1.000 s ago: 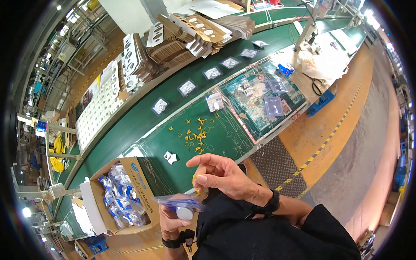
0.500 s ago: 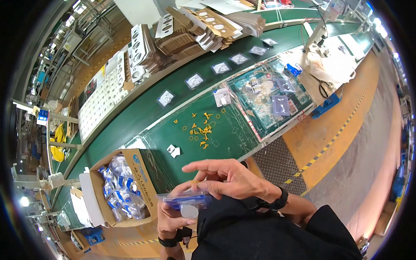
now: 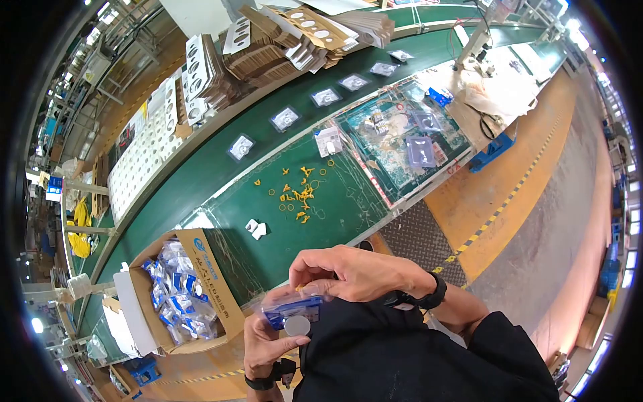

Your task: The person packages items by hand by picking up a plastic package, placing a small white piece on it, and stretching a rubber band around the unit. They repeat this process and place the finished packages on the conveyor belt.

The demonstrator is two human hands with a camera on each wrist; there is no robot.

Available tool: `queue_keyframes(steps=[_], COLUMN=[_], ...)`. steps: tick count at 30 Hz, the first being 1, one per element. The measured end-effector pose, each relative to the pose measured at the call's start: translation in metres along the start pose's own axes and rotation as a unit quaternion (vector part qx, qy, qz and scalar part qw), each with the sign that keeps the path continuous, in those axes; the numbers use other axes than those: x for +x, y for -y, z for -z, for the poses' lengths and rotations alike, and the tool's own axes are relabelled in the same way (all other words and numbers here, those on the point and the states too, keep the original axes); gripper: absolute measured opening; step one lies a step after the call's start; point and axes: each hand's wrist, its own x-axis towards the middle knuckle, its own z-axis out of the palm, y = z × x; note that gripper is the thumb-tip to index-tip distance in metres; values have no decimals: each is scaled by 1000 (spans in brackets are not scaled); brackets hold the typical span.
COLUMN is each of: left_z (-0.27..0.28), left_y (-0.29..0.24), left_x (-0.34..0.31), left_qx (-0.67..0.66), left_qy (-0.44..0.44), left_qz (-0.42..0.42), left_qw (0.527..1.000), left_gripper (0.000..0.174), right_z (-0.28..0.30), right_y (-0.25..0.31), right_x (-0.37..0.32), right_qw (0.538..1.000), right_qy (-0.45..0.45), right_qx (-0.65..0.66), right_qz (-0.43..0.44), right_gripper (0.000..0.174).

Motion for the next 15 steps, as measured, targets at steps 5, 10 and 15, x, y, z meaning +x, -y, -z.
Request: queue_keyframes(steps=[5, 10, 15], left_z=[-5, -6, -3], left_y=[-8, -10, -4], left_x=[-13, -20, -23], left_qx=[18, 59, 41], left_qy=[15, 19, 16], left_qz=[-28, -82, -75], left_qw=[999, 995, 996], left_gripper=[69, 68, 72], right_z=[-2, -16, -15], right_y=[-6, -6, 14], right_x=[-4, -4, 4], right_qw=[996, 992, 999], right_qy=[26, -5, -4], right_qx=[64, 99, 15], right_qz=[48, 74, 52], right_gripper=[30, 35, 31])
